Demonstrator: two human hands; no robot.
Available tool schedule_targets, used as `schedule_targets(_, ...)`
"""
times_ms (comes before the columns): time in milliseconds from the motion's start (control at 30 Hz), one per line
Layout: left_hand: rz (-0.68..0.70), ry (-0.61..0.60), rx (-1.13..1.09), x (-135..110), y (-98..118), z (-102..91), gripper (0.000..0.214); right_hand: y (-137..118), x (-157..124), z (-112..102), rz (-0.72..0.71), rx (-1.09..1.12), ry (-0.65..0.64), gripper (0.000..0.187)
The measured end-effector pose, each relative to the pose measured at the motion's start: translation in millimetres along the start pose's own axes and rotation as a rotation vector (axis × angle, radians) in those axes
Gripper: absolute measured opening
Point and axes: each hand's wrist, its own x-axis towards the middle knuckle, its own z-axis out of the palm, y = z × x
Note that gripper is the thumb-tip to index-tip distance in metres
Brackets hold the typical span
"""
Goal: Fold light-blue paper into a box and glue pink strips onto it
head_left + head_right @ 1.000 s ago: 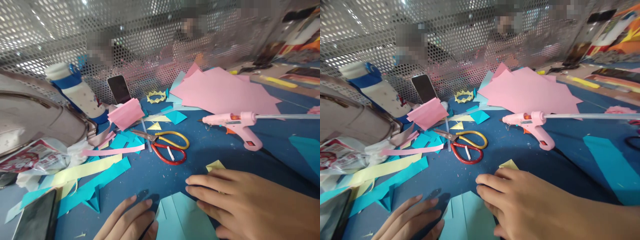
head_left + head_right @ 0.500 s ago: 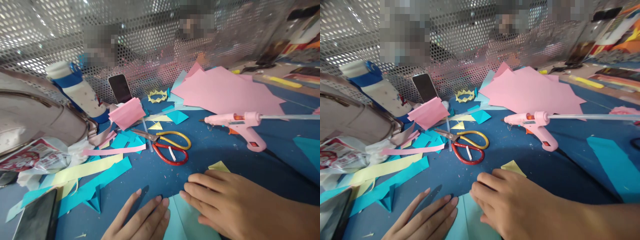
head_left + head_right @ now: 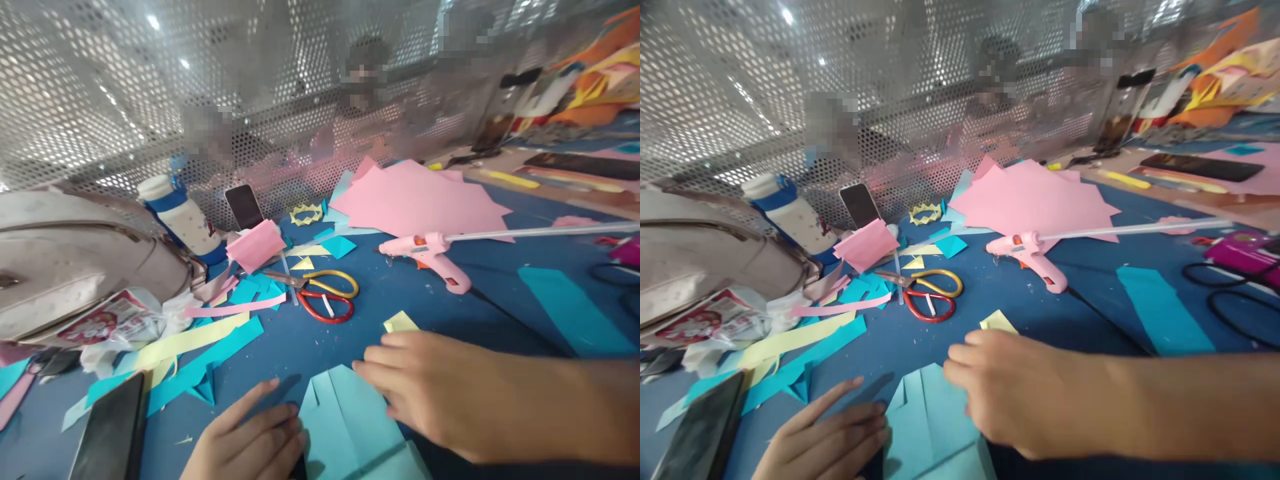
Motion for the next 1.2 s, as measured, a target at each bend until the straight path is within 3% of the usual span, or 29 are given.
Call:
schedule_targets(100,-0.085,-0.044,-0.103,-2.3,0.7,-8.3,0.029,18.7,5.9,-8.0,0.015,0.208,0.017,0.022)
schedule_targets(200,-0.338,-0.041,-0.167,-0.8,0.6,-11.0,0.019,29.0,10.8,-1.5,0.18,0.352,0.044,0.023)
schedule_targets(333,-0.702,-0.105,-0.213,9.4,4.2,-4.6,0.007,24.6,14.8,11.5,0.245,0.34,0.063,0.031)
schedule_targets(433,-0.855,-0.18,-0.333,23.9,10.9,5.6,0.011,17.2,15.4,13.6,0.248,0.406,0.113,0.021)
schedule_targets(600,-1.017,-0.148,-0.665,52.5,14.9,24.7,0.031,11.3,14.9,4.7,0.274,0.513,0.203,0.014)
schedule_targets(800,-1.142,-0.147,-0.937,74.3,4.5,24.6,0.027,13.4,16.2,-8.7,0.36,0.798,0.33,0.014)
schedule_targets(1000,-1.345,0.032,-1.124,75.3,9.6,21.7,0.041,13.3,17.8,-11.0,0.458,1.27,0.273,0.033)
schedule_targets(1200,-1.399,0.164,-1.256,73.1,14.7,25.0,0.045,13.2,23.2,-1.8,0.522,1.544,0.198,0.044)
